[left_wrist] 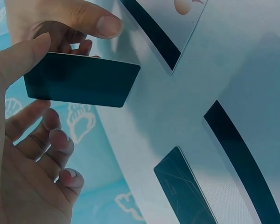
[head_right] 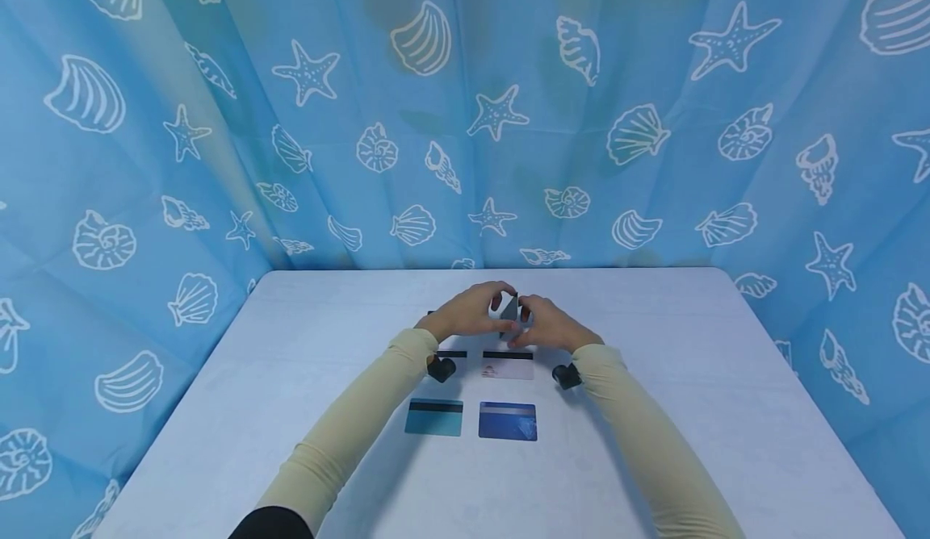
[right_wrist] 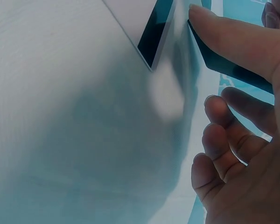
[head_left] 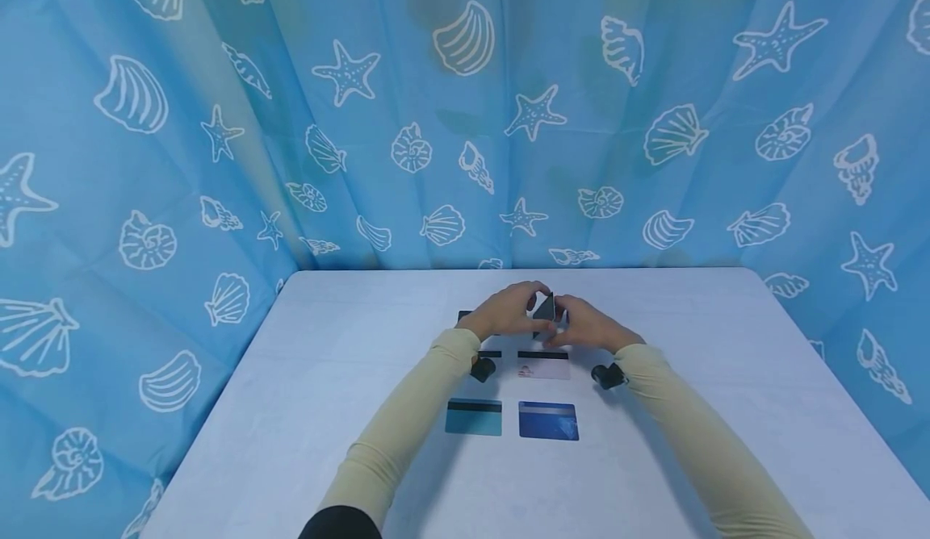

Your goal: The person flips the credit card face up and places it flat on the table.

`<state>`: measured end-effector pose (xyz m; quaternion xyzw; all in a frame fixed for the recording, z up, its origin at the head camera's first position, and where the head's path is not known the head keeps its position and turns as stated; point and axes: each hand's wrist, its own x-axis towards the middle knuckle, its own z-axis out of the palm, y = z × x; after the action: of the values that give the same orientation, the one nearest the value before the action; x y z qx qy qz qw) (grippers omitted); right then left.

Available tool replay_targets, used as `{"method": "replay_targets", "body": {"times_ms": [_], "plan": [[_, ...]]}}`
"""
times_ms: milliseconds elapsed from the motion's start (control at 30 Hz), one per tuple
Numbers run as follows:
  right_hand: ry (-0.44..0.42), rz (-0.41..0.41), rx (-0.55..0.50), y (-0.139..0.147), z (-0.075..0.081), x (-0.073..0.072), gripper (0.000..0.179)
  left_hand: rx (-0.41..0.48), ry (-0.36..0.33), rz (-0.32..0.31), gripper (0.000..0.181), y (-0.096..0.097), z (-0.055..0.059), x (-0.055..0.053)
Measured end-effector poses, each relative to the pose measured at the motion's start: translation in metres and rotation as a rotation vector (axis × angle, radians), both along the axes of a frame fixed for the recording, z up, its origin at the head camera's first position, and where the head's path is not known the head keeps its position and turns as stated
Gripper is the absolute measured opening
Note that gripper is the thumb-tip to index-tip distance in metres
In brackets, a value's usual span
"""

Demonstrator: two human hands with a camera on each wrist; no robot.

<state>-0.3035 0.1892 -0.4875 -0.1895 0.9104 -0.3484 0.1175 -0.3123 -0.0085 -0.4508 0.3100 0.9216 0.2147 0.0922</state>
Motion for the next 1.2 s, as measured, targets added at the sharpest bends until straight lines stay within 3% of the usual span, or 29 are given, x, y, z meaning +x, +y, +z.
{"method": "replay_targets", "body": {"times_ms": [233, 667, 933, 1200], "plan": [[0.013, 0.010, 0.004, -0.003, -0.001, 0.001, 0.052, 0.031, -0.015, 0.005, 0.063, -0.001, -0.001, 0.000], [0.046, 0.010, 0.034, -0.004, -0.003, 0.000, 0.052, 0.073, -0.033, 0.008, 0.061, -0.005, -0.002, 0.000], [0.053, -0.009, 0.080, -0.005, -0.003, -0.001, 0.067, 0.103, -0.052, 0.027, 0.063, -0.009, -0.002, 0.001], [0.033, -0.024, 0.094, -0.008, -0.003, 0.000, 0.067, 0.112, -0.056, 0.019, 0.064, -0.011, -0.003, 0.001]]}}
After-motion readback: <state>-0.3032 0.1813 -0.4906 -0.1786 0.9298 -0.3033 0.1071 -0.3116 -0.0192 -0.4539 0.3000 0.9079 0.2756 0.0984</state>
